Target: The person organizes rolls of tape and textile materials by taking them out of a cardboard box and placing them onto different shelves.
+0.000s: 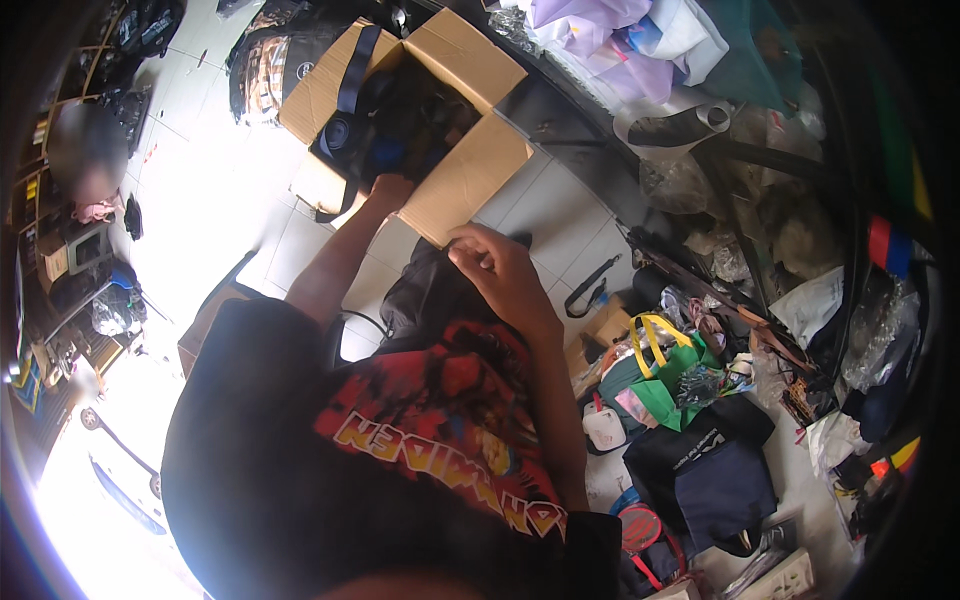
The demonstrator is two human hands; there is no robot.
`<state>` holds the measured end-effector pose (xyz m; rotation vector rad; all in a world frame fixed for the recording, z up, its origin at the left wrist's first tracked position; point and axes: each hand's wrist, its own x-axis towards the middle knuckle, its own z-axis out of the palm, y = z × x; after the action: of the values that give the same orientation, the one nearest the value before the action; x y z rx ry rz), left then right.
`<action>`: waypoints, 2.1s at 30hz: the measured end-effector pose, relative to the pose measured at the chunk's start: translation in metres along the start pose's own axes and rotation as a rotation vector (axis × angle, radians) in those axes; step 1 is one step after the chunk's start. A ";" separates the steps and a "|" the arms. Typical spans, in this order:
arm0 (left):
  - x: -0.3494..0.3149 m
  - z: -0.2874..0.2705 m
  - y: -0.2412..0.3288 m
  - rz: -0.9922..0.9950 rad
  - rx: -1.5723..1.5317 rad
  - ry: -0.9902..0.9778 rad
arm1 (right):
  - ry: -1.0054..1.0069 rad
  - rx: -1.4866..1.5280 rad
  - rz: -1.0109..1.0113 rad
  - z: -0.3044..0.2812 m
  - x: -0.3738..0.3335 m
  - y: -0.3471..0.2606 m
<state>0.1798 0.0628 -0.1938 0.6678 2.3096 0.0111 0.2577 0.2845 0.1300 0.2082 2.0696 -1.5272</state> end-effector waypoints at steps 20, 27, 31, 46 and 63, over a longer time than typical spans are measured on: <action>-0.006 -0.041 0.016 -1.128 -1.422 0.721 | -0.076 -0.391 -0.009 0.084 0.177 0.094; -0.020 -0.053 0.034 -1.205 -1.452 0.903 | -0.096 -0.244 0.007 0.082 0.152 0.125; -0.075 -0.067 0.049 -0.740 -1.925 0.866 | 0.017 -0.035 0.060 0.063 0.146 0.114; -0.166 -0.273 0.131 0.553 -1.723 0.516 | 0.424 0.429 -0.488 -0.061 0.015 -0.034; -0.168 -0.467 0.413 1.050 -1.153 0.710 | 1.568 -0.152 -0.975 -0.262 -0.141 -0.076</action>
<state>0.1695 0.4252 0.3408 1.1931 1.7222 2.1068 0.2539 0.5271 0.3179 0.4847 3.9237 -1.9349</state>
